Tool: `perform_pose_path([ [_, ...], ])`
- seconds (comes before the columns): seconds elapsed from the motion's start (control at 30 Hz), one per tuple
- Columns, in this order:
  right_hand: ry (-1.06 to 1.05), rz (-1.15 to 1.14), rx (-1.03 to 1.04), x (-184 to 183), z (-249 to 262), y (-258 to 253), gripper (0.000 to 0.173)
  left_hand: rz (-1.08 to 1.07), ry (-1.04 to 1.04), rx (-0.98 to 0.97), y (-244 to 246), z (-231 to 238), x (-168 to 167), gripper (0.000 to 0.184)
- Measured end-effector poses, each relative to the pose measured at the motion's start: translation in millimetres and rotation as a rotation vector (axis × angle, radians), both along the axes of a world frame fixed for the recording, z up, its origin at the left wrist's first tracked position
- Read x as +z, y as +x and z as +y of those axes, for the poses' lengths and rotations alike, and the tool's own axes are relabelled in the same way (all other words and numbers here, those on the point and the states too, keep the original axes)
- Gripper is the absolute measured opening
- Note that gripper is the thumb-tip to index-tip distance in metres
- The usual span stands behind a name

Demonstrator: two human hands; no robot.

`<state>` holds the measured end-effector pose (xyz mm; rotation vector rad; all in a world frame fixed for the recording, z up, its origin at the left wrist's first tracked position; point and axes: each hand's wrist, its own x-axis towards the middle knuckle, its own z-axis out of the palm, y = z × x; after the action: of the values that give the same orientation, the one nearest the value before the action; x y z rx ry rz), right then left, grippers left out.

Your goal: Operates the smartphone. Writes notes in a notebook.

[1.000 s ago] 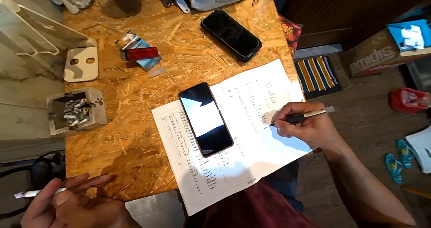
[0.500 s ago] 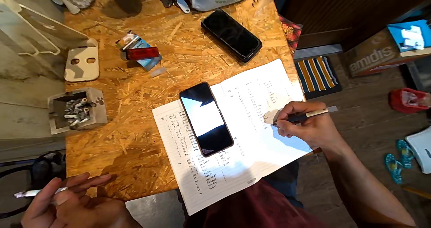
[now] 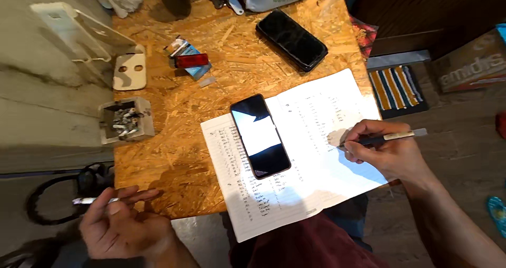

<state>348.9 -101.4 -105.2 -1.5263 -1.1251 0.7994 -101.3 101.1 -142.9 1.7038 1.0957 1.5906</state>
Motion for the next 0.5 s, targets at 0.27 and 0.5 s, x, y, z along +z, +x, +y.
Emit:
perform_pose_path([
  [0.27, 0.015, 0.011, 0.001, -1.6, 1.5, -0.5, 0.003, -0.001, 0.086, -0.035, 8.2, 0.9, 8.7, 0.028],
  [0.5, 0.052, 0.023, -0.015, -1.3, -1.0, -2.8, 0.005, -0.009, 0.093, -0.036, 10.7, -0.1, 9.2, 0.028],
])
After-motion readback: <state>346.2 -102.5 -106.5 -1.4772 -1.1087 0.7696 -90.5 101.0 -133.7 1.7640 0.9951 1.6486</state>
